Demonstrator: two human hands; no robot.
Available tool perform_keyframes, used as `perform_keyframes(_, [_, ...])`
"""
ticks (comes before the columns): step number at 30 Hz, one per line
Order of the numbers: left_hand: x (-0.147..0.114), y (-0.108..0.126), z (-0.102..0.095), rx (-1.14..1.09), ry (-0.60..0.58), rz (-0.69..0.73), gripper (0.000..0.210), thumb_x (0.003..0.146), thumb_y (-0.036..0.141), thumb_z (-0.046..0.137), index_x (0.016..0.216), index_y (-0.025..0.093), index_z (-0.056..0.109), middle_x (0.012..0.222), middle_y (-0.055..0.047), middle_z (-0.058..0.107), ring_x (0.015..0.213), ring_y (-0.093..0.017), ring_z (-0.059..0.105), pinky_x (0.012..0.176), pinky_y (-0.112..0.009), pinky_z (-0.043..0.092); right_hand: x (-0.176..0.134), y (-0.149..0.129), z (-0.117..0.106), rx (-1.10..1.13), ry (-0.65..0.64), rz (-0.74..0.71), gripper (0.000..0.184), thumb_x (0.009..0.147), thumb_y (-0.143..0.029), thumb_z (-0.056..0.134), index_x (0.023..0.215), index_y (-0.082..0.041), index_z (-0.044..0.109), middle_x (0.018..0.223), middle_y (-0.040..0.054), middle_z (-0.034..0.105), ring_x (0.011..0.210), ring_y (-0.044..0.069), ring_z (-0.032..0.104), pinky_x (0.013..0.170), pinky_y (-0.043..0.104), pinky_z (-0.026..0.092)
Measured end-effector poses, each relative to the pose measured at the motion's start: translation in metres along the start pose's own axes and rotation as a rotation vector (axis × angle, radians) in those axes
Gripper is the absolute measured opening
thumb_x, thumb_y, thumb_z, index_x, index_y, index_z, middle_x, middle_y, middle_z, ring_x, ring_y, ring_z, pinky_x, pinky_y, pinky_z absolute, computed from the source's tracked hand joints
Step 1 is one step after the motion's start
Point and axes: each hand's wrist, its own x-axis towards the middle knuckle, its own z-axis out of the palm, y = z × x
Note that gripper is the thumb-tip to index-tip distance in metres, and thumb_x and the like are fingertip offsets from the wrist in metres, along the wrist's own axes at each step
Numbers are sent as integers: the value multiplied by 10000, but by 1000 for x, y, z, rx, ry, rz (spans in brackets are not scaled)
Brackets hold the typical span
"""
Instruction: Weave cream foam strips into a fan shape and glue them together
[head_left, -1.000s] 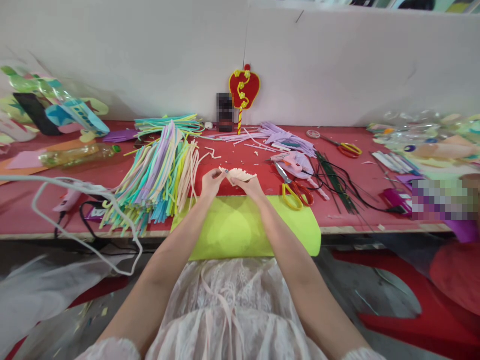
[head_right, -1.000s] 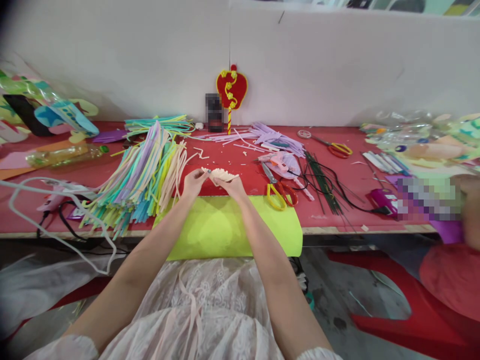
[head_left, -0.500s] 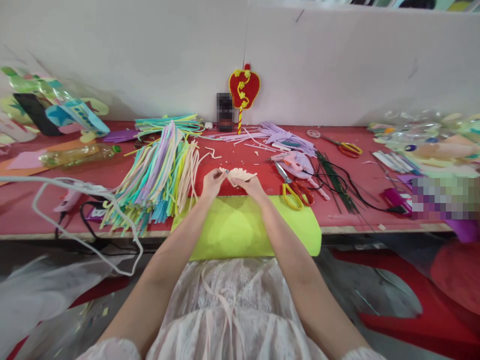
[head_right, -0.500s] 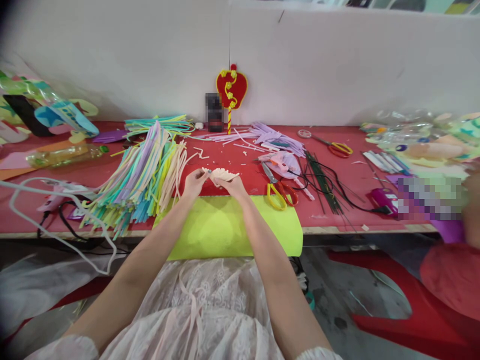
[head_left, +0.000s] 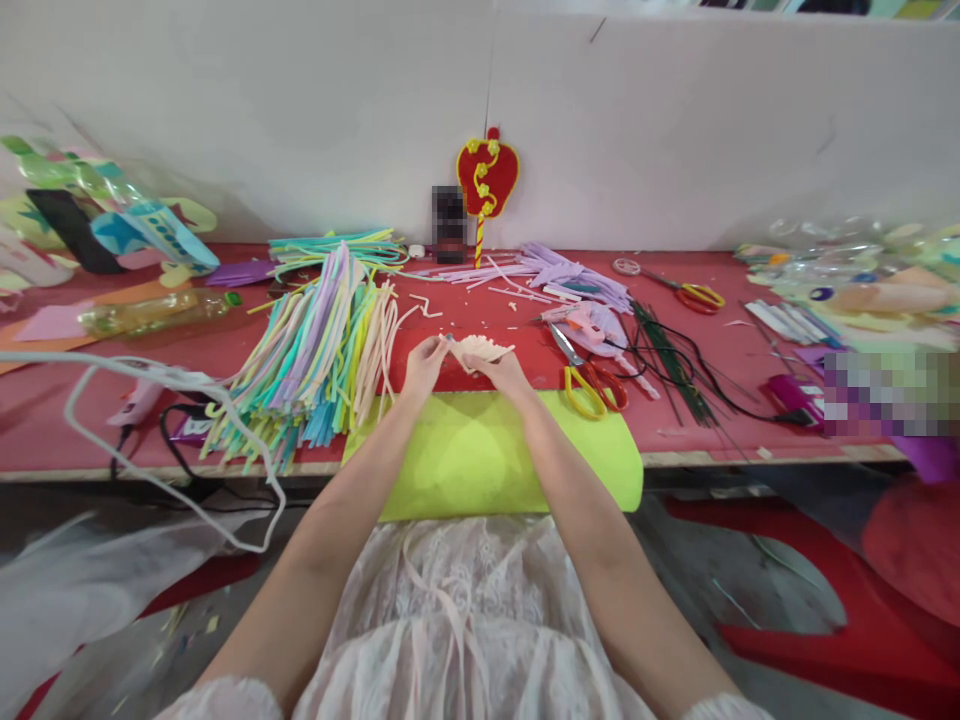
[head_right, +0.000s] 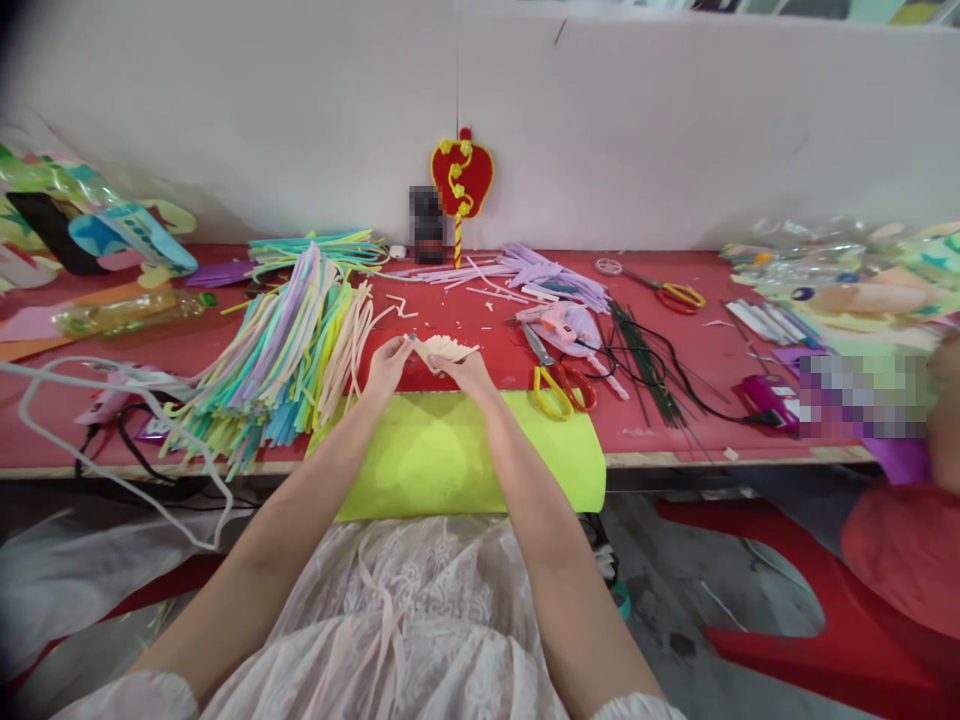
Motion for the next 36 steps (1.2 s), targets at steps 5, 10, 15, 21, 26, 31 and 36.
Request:
perform_keyframes(5, [0, -2, 0, -30, -2, -18, 272, 775, 431, 595, 768, 170, 672, 785, -26, 682, 760, -150, 612, 738, -251, 459, 1, 2, -1, 13, 7, -7, 389, 622, -443, 757, 885, -157, 726, 836, 59, 734, 703, 176, 654, 641, 284, 528])
perform_keyframes(10, [-1, -1, 1, -38, -23, -30, 308, 766, 453, 598, 800, 161, 689, 818, -40, 702, 779, -160, 623, 754, -264, 467, 2, 4, -1, 13, 11, -16, 385, 621, -449, 756, 867, -154, 722, 810, 52, 729, 675, 167, 648, 628, 278, 522])
perform_keyframes(15, [-1, 0, 1, -22, -61, -25, 261, 725, 412, 644, 780, 160, 684, 777, -32, 690, 736, -159, 610, 732, -270, 464, 0, 0, 0, 5, -6, -15, 378, 625, -465, 748, 855, -165, 729, 800, 47, 729, 675, 169, 650, 641, 281, 525])
perform_keyframes(21, [-3, 6, -1, 18, -62, -3, 195, 715, 354, 644, 745, 163, 666, 735, -20, 671, 700, -150, 587, 718, -267, 440, -1, -2, 1, -8, -26, -27, 366, 637, -463, 742, 845, -163, 732, 789, 51, 725, 662, 169, 643, 645, 287, 529])
perform_keyframes(26, [-4, 8, -1, 55, -51, 7, 180, 727, 343, 638, 733, 165, 662, 724, -16, 667, 686, -147, 578, 707, -266, 433, -1, -3, 1, -25, -34, -33, 363, 641, -474, 735, 847, -174, 731, 799, 44, 726, 687, 173, 650, 666, 295, 533])
perform_keyframes(31, [-4, 6, 0, 82, -31, 20, 180, 738, 344, 635, 726, 166, 665, 740, -20, 672, 703, -151, 584, 718, -266, 433, -1, -2, 2, 1, -41, -38, 348, 639, -455, 743, 845, -175, 730, 791, 38, 725, 667, 161, 648, 656, 289, 531])
perform_keyframes(36, [-5, 9, 0, 87, 4, 11, 181, 741, 346, 639, 724, 168, 672, 732, -20, 671, 699, -153, 584, 719, -266, 434, -1, -1, 2, -9, -15, -15, 405, 639, -474, 740, 910, -174, 725, 871, 56, 736, 738, 183, 671, 668, 290, 544])
